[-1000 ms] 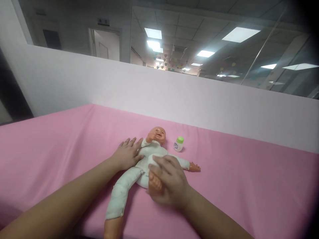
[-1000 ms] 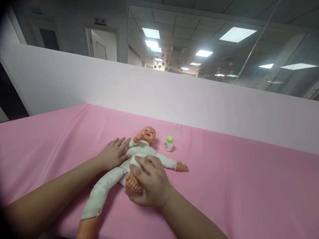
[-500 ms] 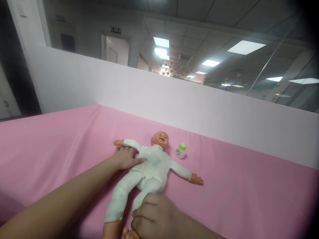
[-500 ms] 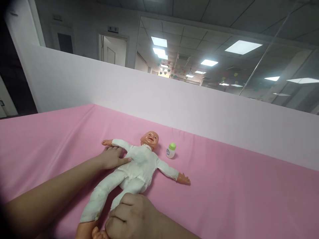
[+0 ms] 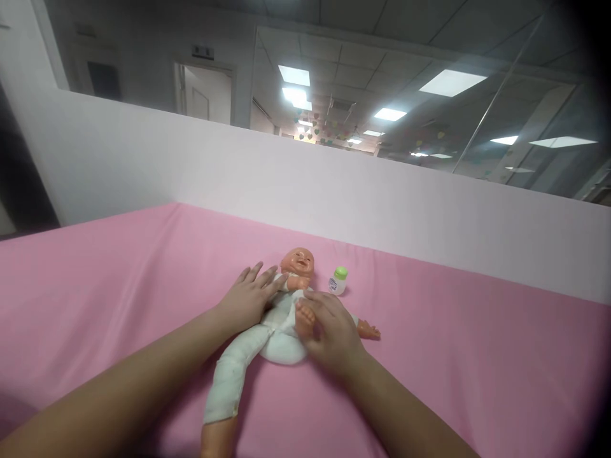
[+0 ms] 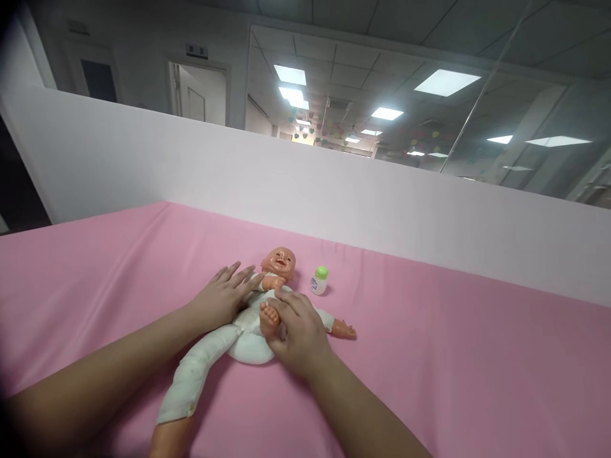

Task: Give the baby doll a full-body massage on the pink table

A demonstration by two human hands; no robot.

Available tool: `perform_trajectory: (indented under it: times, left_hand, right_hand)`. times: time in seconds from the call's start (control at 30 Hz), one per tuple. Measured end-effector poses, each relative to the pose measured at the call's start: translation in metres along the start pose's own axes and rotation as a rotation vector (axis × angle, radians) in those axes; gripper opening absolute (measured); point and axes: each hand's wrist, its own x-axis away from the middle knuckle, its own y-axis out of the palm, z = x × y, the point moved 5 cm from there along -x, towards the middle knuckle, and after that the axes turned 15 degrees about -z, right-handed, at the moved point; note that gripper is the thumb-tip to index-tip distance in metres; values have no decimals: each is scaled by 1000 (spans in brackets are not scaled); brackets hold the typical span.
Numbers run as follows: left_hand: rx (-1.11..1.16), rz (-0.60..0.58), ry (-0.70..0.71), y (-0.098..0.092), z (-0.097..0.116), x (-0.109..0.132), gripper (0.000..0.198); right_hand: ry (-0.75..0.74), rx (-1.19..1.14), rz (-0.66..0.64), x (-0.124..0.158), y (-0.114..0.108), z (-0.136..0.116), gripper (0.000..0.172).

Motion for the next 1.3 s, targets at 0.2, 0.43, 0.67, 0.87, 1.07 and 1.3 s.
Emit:
perform_trajectory:
  times: [0.2, 0.43, 0.67, 0.87, 1.07, 1.3]
  left_hand:
    - [8, -47, 1, 4, -1, -2, 82]
    - [192, -167, -224, 21, -28, 2, 89]
    - [311, -310, -321, 27, -48, 8, 99]
    - [331, -357, -388, 27, -54, 5, 100]
    - [270, -79, -328, 4, -41, 4, 113]
    - [87, -78, -116, 3, -10, 0, 86]
  right_hand:
    - [76, -63, -47, -1, 11, 15, 31]
    - [-106, -36, 24, 2, -3, -19, 35]
    - [-463, -190, -120, 12, 2, -82, 12]
    - [-602, -67, -457, 27, 40, -98, 20]
    - [-584, -101, -400, 20, 32, -98, 18]
    - [-331, -39, -62, 11, 3, -66, 44]
